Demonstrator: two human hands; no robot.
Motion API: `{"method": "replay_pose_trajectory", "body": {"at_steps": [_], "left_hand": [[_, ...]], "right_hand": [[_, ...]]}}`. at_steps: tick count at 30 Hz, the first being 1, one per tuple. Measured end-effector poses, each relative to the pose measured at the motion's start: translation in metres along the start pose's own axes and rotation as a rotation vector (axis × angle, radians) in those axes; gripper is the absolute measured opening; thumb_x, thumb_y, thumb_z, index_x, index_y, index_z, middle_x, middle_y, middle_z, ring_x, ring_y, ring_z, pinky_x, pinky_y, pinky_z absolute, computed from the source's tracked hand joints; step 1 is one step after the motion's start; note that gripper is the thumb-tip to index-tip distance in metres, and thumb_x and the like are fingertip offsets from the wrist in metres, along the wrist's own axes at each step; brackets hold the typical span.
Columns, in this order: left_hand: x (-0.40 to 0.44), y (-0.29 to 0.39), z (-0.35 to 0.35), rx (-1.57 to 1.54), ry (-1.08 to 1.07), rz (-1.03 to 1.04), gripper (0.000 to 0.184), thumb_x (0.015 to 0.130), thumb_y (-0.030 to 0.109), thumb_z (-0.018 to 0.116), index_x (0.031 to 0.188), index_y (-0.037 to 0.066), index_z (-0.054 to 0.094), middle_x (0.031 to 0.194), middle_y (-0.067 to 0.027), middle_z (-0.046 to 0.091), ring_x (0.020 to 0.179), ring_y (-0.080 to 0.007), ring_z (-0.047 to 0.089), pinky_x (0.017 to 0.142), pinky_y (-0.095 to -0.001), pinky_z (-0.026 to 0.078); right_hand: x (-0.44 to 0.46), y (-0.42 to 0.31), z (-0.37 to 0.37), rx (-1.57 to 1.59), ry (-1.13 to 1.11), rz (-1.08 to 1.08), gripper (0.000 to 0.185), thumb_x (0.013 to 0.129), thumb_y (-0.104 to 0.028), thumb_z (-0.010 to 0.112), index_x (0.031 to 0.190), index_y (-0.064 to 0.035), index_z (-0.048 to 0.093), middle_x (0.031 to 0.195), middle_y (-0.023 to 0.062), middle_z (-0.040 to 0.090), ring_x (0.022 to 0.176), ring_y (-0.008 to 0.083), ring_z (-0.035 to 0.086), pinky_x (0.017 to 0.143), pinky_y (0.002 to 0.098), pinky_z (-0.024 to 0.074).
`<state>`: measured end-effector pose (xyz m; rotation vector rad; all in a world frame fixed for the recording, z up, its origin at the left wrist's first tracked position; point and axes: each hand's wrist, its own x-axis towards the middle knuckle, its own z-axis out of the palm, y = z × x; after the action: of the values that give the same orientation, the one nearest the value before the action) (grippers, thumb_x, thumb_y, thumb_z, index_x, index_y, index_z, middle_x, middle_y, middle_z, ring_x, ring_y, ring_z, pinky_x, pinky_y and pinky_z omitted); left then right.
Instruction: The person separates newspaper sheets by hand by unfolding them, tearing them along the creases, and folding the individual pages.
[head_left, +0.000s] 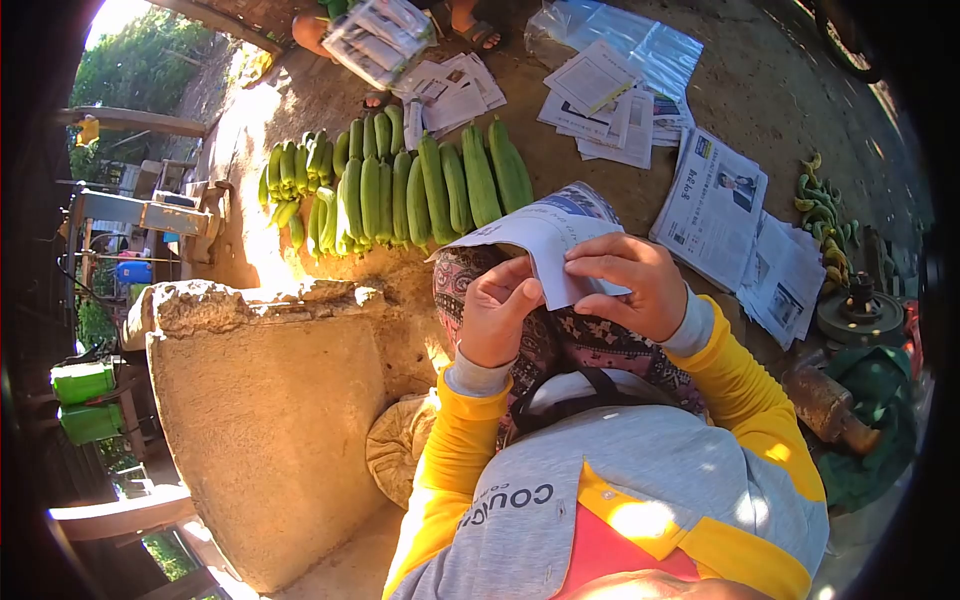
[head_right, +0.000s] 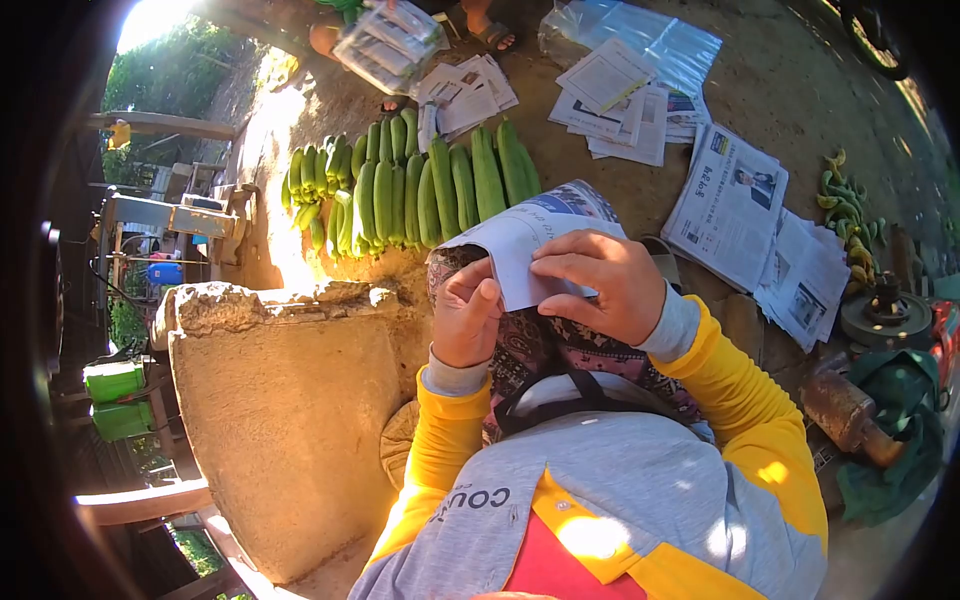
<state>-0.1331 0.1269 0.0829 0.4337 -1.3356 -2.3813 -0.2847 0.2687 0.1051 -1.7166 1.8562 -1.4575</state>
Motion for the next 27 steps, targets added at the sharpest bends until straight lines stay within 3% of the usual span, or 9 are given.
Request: {"method": "replay_pose_trajectory", "body": {"at_steps": [6,9,15,20,22,24,25,26,27], "left_hand": [[0.0,-0.002,-0.002,-0.06,-0.027,-0.008,0.035,0.085,0.016,0.064,0.111,-0.007,0.056,0.096,-0.0077,0.063,0.084,-0.012,0.059,0.078,-0.0244,0.049],[0.0,0.0,0.009,-0.027,0.044,0.004,0.027,0.088,0.012,0.059,0.108,-0.006,0.057,0.088,-0.0037,0.061,0.07,-0.0066,0.051,0.063,-0.0198,0.039],[0.0,-0.009,0.01,0.083,0.11,0.015,0.013,0.086,0.004,0.059,0.095,-0.004,0.061,0.088,-0.0046,0.063,0.077,-0.0075,0.057,0.07,-0.0198,0.046],[-0.001,-0.023,0.016,0.281,0.023,-0.006,0.01,0.084,0.004,0.059,0.092,-0.002,0.063,0.082,0.0007,0.062,0.07,-0.0036,0.051,0.062,-0.0163,0.04],[-0.004,-0.029,0.026,0.376,-0.016,-0.043,0.012,0.084,0.004,0.059,0.092,-0.003,0.063,0.082,0.0011,0.062,0.071,-0.0039,0.052,0.063,-0.0167,0.041],[-0.008,-0.043,0.032,0.4,-0.105,-0.103,0.018,0.082,0.006,0.06,0.096,-0.005,0.063,0.081,-0.0026,0.064,0.073,-0.005,0.054,0.065,-0.019,0.044],[-0.009,-0.054,0.023,0.578,-0.217,-0.109,0.026,0.08,0.009,0.063,0.102,-0.005,0.062,0.086,-0.0105,0.066,0.077,-0.0102,0.059,0.069,-0.0242,0.047],[-0.011,-0.053,0.024,0.636,-0.31,-0.111,0.027,0.08,0.01,0.063,0.103,-0.005,0.061,0.089,-0.0112,0.066,0.08,-0.0119,0.06,0.072,-0.025,0.047],[-0.013,-0.05,0.026,0.694,-0.4,-0.112,0.028,0.08,0.01,0.064,0.104,-0.005,0.061,0.093,-0.0118,0.066,0.083,-0.0136,0.061,0.075,-0.0258,0.048]], "right_hand": [[0.001,-0.001,0.0,0.02,0.016,0.002,0.034,0.071,-0.021,0.073,0.099,-0.0057,0.063,0.1,0.0109,0.063,0.089,0.0282,0.062,0.077,0.0341,0.0499],[0.0,-0.002,-0.001,0.027,0.026,0.0,0.034,0.07,-0.019,0.073,0.099,-0.0056,0.063,0.1,0.0113,0.063,0.089,0.0283,0.062,0.077,0.0339,0.05],[0.001,-0.003,0.003,-0.008,0.069,0.021,0.029,0.072,-0.014,0.07,0.099,-0.0052,0.063,0.094,0.0119,0.064,0.083,0.0292,0.063,0.073,0.0336,0.0505],[0.011,0.021,-0.015,-0.137,0.203,0.058,0.018,0.078,-0.006,0.063,0.096,-0.003,0.063,0.083,0.0134,0.064,0.075,0.0273,0.064,0.065,0.0324,0.0493],[0.025,0.039,-0.039,-0.193,0.437,0.111,0.012,0.082,-0.006,0.06,0.093,-0.0023,0.062,0.079,0.0113,0.064,0.071,0.0186,0.062,0.061,0.0291,0.047],[0.045,0.044,-0.084,-0.202,0.525,0.23,0.01,0.087,-0.01,0.058,0.092,-0.0023,0.062,0.074,0.0047,0.062,0.068,0.0093,0.058,0.061,0.024,0.0448],[0.055,0.044,-0.105,-0.178,0.602,0.168,0.012,0.088,-0.011,0.056,0.092,-0.0022,0.063,0.072,0.0018,0.061,0.068,0.0073,0.055,0.06,0.0221,0.0435],[0.067,0.043,-0.125,-0.154,0.676,0.104,0.014,0.09,-0.013,0.055,0.092,-0.002,0.063,0.07,-0.0011,0.059,0.067,0.0052,0.053,0.059,0.0202,0.0421],[0.08,0.044,-0.146,-0.124,0.69,0.005,0.017,0.092,-0.014,0.052,0.095,-0.0009,0.062,0.079,0.0009,0.061,0.073,0.0068,0.055,0.066,0.0212,0.044]]}}
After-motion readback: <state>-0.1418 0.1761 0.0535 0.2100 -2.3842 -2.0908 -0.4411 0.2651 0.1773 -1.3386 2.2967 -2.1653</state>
